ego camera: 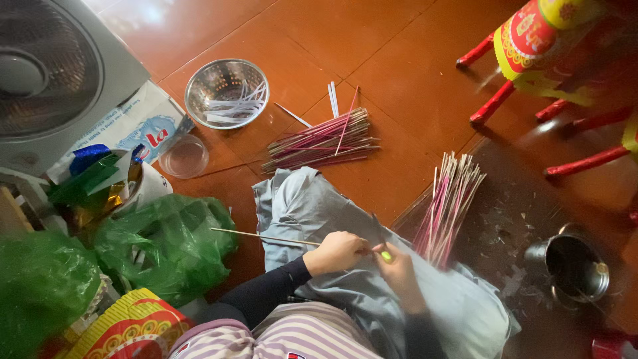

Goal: The person sits on the floor and uses a knife to sharpen the ends of thin wooden sticks. They pick up sticks from a pile, hold them against a cloth on their lap, and scrape the knife along the wood to create a point. The sharpened sticks are placed into a separate pile.

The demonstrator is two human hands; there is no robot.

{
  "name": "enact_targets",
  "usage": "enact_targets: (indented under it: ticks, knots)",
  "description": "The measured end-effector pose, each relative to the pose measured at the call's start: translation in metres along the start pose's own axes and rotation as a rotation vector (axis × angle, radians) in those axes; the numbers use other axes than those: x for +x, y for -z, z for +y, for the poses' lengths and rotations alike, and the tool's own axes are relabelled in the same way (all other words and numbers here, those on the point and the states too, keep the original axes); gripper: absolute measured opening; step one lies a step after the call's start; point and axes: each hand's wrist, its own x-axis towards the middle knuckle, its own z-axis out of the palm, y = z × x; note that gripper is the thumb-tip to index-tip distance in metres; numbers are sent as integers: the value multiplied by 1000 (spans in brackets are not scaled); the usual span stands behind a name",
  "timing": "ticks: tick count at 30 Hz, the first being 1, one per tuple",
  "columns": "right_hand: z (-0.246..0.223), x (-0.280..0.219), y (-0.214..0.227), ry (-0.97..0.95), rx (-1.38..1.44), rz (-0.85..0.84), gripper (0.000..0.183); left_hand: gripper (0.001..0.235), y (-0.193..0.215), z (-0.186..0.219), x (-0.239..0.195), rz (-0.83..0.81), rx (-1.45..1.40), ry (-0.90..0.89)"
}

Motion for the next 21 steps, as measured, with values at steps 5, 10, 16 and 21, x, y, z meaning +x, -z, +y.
enact_targets:
  ticks: [5,10,16,21]
  knots:
    - [-5,4,-7,192,-158,59,11,20,-4,-8,-3,28,-59,-18]
    - [-1,10,-10,145,-188,36,14,20,-5,-21,1,23,-141,-28]
    - [12,21,-9,-33,-271,23,24,18,-1,-46,8,141,-161,-10]
    - [33,30,-10,89,-253,88,28,12,0,-71,14,182,8,185]
